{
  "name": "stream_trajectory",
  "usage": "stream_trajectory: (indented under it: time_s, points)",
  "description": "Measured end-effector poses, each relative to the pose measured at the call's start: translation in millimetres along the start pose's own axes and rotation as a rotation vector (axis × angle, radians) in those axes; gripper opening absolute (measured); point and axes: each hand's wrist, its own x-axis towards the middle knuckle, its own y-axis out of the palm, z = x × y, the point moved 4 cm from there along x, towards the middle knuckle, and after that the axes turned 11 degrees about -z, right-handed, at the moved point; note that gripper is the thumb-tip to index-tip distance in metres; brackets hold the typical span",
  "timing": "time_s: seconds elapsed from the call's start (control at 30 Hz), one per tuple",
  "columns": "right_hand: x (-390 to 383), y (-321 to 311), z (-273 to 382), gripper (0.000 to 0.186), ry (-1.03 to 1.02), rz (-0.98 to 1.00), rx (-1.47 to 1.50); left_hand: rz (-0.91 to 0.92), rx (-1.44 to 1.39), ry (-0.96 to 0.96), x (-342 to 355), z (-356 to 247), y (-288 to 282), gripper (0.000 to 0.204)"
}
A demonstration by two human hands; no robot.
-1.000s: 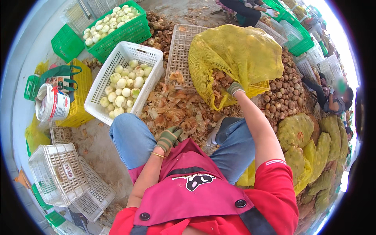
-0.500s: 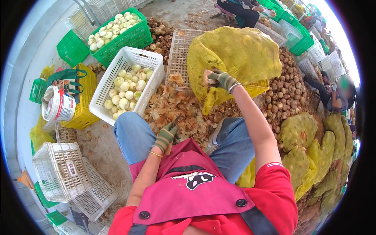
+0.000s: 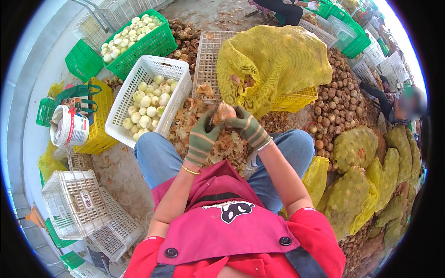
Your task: The person sits on the floor and peels onions one by one using a small knife, removing the outer skin and placing the peeled onions into a white basket. The person also picks up and handles a yellow mesh bag of onions during the process.
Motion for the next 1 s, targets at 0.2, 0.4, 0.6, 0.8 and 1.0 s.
stream_trajectory:
  time_s: [0.2,0.4,0.6,0.8,1.0]
  points:
    - [-6,6,-2,0.061,-0.074,0.076,-0.073,0.131,-0.175,-0.387,4,-4,-6,0.042]
    - [4,1,-29,0.045,0.115,-0.055,0.353,-0.029,-0.074,-0.164,-1,7,-12,0.044]
    - [-4,-1,-22,0.049,0.075,0.047,0.204,-0.041,0.016,-0.251,1,20,-20,0.054]
    - [-14,8,-13,0.058,0.036,-0.009,0.107,-0.012,0.269,0.142,-8,8,-33,0.053]
    - [-12,6,-16,0.053,-0.096,-0.035,0.008,0.018,0.705,0.323,-33,-14,-27,0.05]
